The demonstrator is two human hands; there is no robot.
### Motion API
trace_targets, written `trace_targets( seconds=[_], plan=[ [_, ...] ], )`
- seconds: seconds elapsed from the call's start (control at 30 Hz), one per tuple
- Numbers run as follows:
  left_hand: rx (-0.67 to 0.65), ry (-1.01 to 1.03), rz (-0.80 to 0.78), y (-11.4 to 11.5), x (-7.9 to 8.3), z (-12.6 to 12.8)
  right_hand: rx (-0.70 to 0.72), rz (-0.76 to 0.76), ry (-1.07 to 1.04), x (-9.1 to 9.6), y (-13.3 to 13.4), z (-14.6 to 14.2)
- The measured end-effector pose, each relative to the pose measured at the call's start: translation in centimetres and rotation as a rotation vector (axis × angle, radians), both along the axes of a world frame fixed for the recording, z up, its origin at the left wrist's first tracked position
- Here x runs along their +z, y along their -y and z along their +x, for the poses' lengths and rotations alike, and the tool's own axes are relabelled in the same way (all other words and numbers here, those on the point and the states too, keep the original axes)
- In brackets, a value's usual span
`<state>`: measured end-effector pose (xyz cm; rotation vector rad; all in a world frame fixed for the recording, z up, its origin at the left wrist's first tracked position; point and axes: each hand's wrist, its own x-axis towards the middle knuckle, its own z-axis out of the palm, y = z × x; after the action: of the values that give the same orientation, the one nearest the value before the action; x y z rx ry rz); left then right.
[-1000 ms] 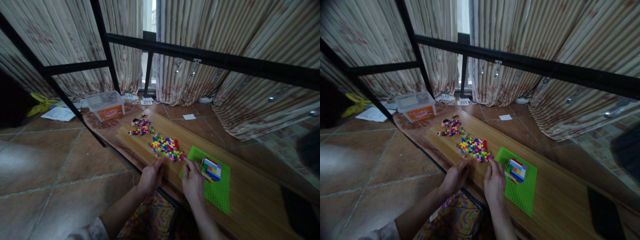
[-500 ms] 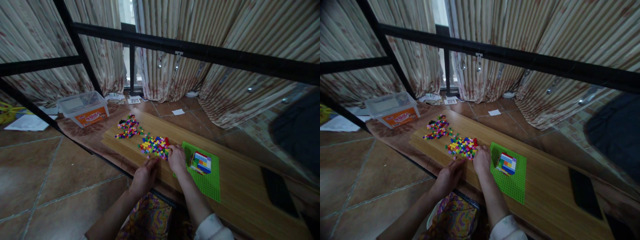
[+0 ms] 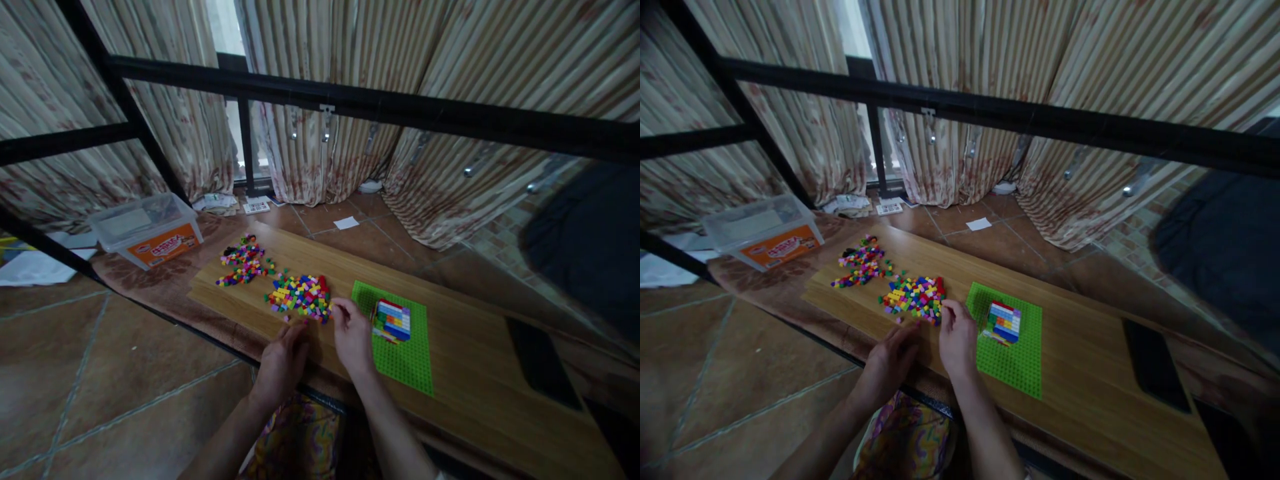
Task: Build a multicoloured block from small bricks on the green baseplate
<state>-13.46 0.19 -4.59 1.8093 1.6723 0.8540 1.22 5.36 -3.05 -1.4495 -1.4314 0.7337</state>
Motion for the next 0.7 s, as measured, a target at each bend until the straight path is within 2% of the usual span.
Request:
trace_targets(
  seconds=[0.13,0.3,0.47,0.7],
  plan=[
    [-0.016,0.148,0.072,0.1,1.4,1.5,-0.098,-0.185,-0.617,-0.1,2.7,0.7],
    [-0.091,0.291,0.103,-0.8,3.2,4.3,-0.134,-0.360,-1.071,0.9,4.3,2.2],
    [-0.165,0.405,0.088,-1.5,4.2,6.6,-0.096,-0.394,-1.303,1.8,4.6,3.3],
    [-0.233,0.468,0.016,-2.0,4.7,8.0,-0.093,-0.372,-1.405,1.3,4.8,4.0]
  ],
)
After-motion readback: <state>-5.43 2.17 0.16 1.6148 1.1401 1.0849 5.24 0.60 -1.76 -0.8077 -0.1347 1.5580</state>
